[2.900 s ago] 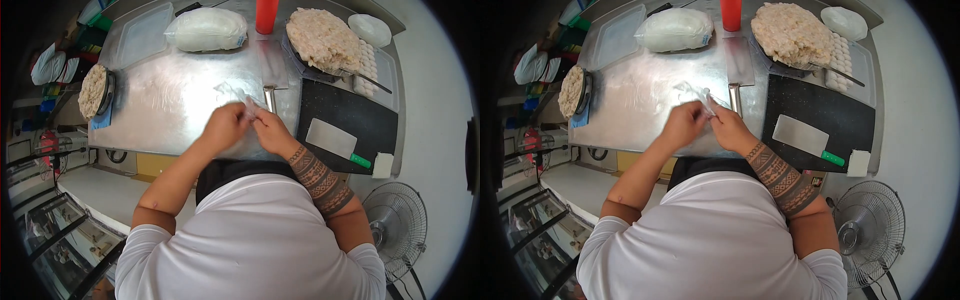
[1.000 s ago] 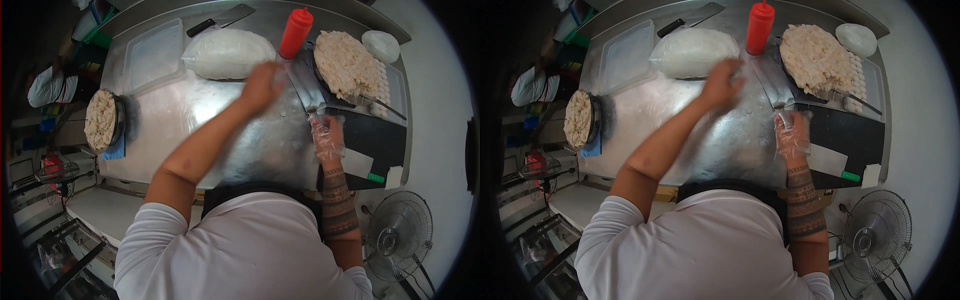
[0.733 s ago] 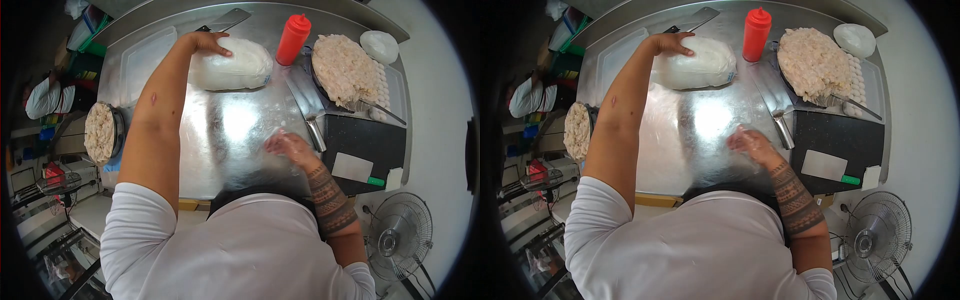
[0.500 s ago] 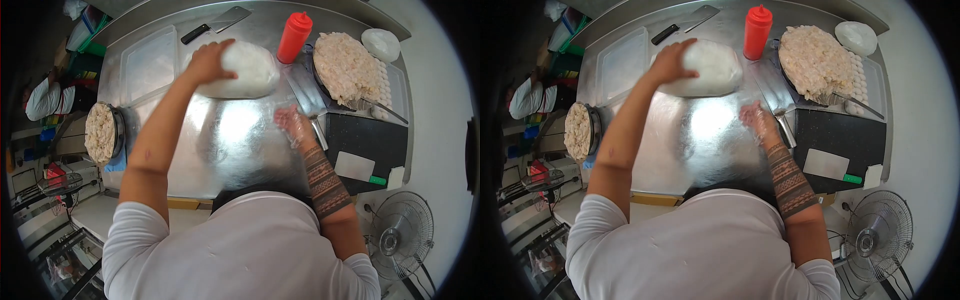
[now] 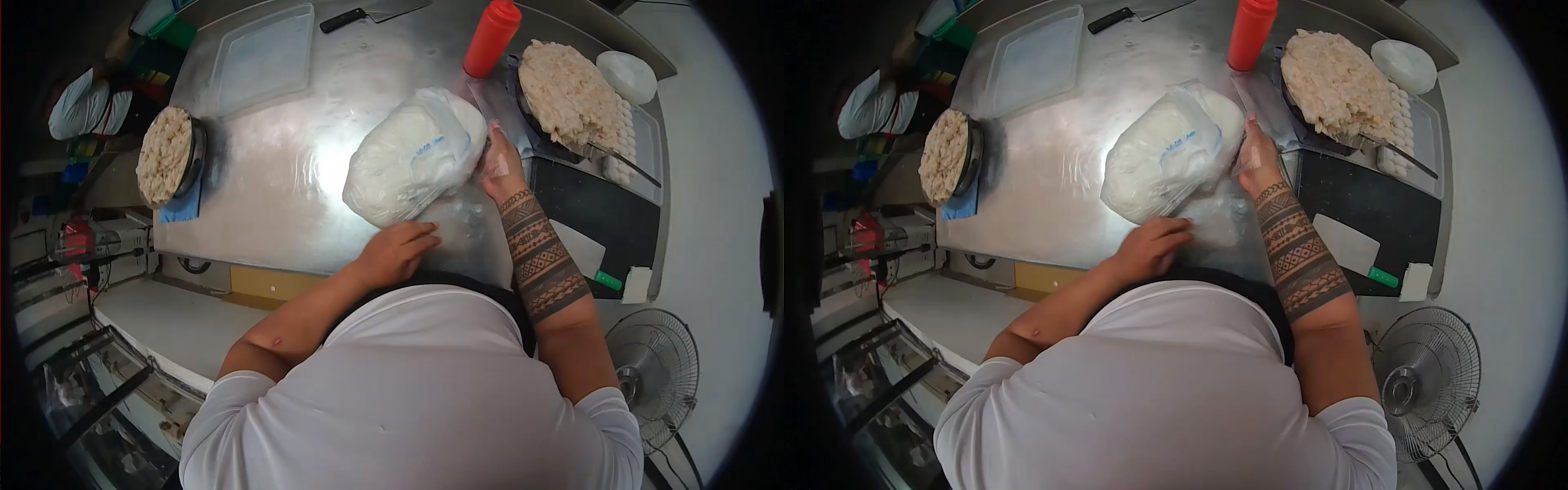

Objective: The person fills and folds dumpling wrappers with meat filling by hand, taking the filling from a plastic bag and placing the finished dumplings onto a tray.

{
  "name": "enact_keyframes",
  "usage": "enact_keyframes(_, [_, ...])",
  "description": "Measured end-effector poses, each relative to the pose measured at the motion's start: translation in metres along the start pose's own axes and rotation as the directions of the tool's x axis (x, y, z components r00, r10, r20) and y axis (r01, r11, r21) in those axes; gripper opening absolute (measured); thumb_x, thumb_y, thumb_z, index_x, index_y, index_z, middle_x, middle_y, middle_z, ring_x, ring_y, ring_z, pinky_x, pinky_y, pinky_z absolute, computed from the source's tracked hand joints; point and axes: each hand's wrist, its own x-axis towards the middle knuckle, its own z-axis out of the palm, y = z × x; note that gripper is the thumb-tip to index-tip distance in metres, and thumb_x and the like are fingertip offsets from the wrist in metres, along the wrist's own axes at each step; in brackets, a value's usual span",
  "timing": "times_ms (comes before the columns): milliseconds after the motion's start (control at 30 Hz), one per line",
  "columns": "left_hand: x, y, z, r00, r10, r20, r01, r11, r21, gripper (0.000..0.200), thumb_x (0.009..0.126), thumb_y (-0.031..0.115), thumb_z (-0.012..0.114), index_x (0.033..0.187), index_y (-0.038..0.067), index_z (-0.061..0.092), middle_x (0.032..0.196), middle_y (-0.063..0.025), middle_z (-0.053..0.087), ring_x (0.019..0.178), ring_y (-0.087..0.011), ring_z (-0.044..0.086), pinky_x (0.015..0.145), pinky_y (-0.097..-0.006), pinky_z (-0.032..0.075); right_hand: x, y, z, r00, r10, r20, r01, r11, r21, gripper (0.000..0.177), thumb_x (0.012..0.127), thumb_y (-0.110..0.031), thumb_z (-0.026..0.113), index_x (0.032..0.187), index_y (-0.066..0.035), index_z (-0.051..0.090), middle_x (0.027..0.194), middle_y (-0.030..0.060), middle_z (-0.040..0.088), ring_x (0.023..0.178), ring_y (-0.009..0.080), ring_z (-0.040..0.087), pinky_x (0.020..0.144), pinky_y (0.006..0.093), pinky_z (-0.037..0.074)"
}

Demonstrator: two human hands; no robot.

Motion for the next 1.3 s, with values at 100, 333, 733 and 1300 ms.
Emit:
enact_keyframes(100, [0.023,0.031,-0.021,0.919,-0.116,-0.376,0.243,0.919,0.310,0.045,0.082,0.012,0.074,0.126,0.008,0.066,0.134,-0.0139,0.064,0.125,-0.0367,0.059,0.109,-0.0499,0.043,-0.035,-0.001,-0.013,0.989,0.057,0.134,-0.057,0.998,-0.004,0.064,0.107,-0.051,0.049,0.139,0.004,0.052,0.137,0.0203,0.060,0.127,0.0329,0.058,0.112,0.0450,0.043])
enact_keyframes(333, [0.099,0.000,-0.013,0.736,-0.177,-0.654,0.551,0.717,0.427,0.029,0.088,0.020,0.076,0.113,0.008,0.071,0.119,-0.0101,0.068,0.122,-0.0334,0.057,0.107,-0.0483,0.040,-0.064,0.016,-0.073,0.881,-0.001,0.474,0.216,0.891,-0.400,0.052,0.107,-0.043,0.054,0.130,0.004,0.060,0.121,0.0149,0.066,0.112,0.0247,0.064,0.103,0.0378,0.049])
enact_keyframes(733, [0.031,0.056,0.007,0.811,-0.323,-0.488,0.531,0.755,0.384,0.015,0.085,0.015,0.078,0.098,0.010,0.072,0.091,-0.0088,0.066,0.098,-0.0304,0.059,0.099,-0.0472,0.040,-0.098,-0.020,-0.136,0.734,0.119,0.668,0.078,0.963,-0.258,0.043,0.110,-0.029,0.050,0.133,0.006,0.059,0.122,0.0142,0.067,0.117,0.0263,0.065,0.106,0.0416,0.050])
enact_keyframes(1300, [-0.012,0.125,-0.049,0.871,-0.365,-0.330,0.457,0.849,0.265,0.048,0.073,0.043,0.087,0.091,0.003,0.067,0.070,-0.0108,0.058,0.077,-0.0336,0.058,0.088,-0.0411,0.046,-0.142,-0.095,0.042,0.327,-0.396,0.858,0.849,0.522,-0.082,0.056,0.115,-0.038,0.026,0.134,0.002,0.061,0.132,0.0185,0.064,0.125,0.0288,0.062,0.111,0.0432,0.045])
